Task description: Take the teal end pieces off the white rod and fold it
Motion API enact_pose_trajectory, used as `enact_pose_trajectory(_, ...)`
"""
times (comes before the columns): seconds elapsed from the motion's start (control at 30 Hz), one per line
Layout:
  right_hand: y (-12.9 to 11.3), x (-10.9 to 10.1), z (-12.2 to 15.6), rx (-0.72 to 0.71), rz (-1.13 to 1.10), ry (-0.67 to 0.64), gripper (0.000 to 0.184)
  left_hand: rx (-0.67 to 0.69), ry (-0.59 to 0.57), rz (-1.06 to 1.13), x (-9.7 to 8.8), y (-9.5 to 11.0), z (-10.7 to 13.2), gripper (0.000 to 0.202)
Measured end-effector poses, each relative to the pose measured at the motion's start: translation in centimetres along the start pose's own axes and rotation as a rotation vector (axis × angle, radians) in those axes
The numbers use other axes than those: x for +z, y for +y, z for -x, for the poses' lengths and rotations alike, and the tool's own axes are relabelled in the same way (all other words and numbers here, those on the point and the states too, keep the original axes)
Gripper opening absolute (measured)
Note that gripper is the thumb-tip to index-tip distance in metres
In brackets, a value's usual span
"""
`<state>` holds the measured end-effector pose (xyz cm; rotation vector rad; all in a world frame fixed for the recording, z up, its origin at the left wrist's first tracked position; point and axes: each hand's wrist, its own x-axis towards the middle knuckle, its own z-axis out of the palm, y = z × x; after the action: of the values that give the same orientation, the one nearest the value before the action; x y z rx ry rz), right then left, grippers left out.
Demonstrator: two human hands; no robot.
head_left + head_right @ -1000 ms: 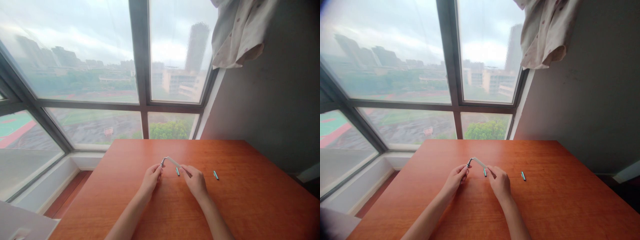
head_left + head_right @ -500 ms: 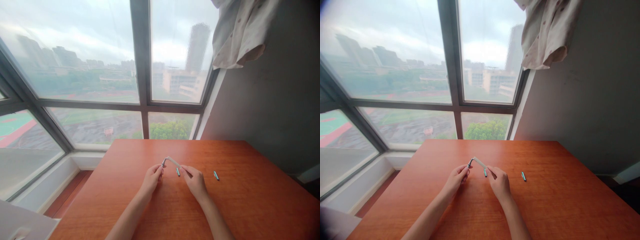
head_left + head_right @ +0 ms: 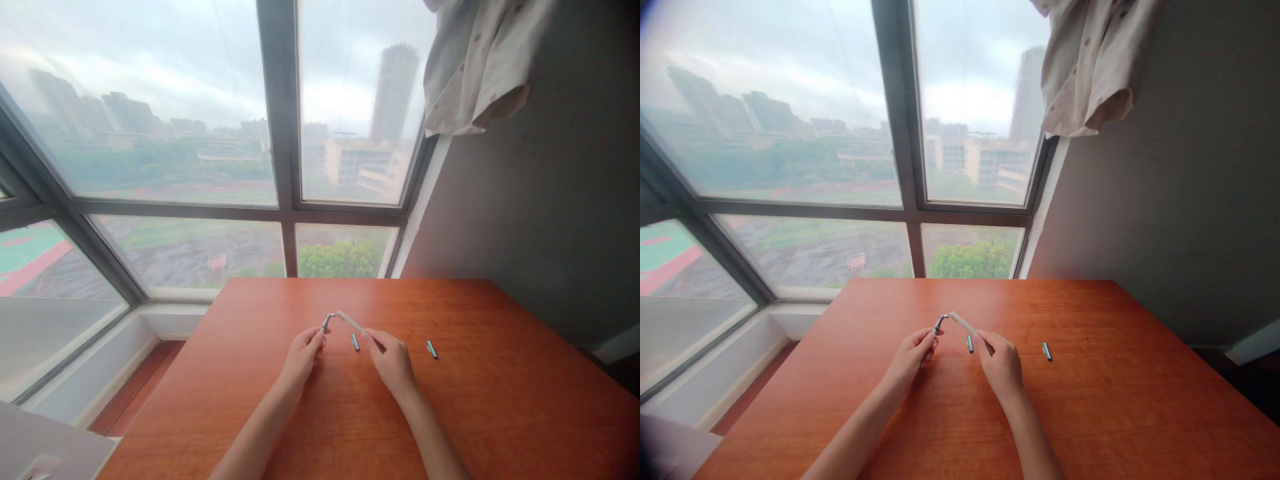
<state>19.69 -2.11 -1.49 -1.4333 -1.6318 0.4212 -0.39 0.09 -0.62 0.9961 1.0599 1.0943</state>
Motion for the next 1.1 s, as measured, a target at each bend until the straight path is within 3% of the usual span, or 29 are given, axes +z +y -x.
enact_pose_trajectory(0.4, -0.28, 0.08, 0.04, -0.026, -0.034, -0.004, 0.035, 0.001, -0.003, -0.013, 0.14, 0.08, 0.13, 0.039)
enact_pose_trajectory(1.1, -0.15, 0.07, 0.24, -0.102, 0.154, -0.009, 0.029, -0.023, -0.004, -0.015, 0.19, 0.02, 0.18, 0.037)
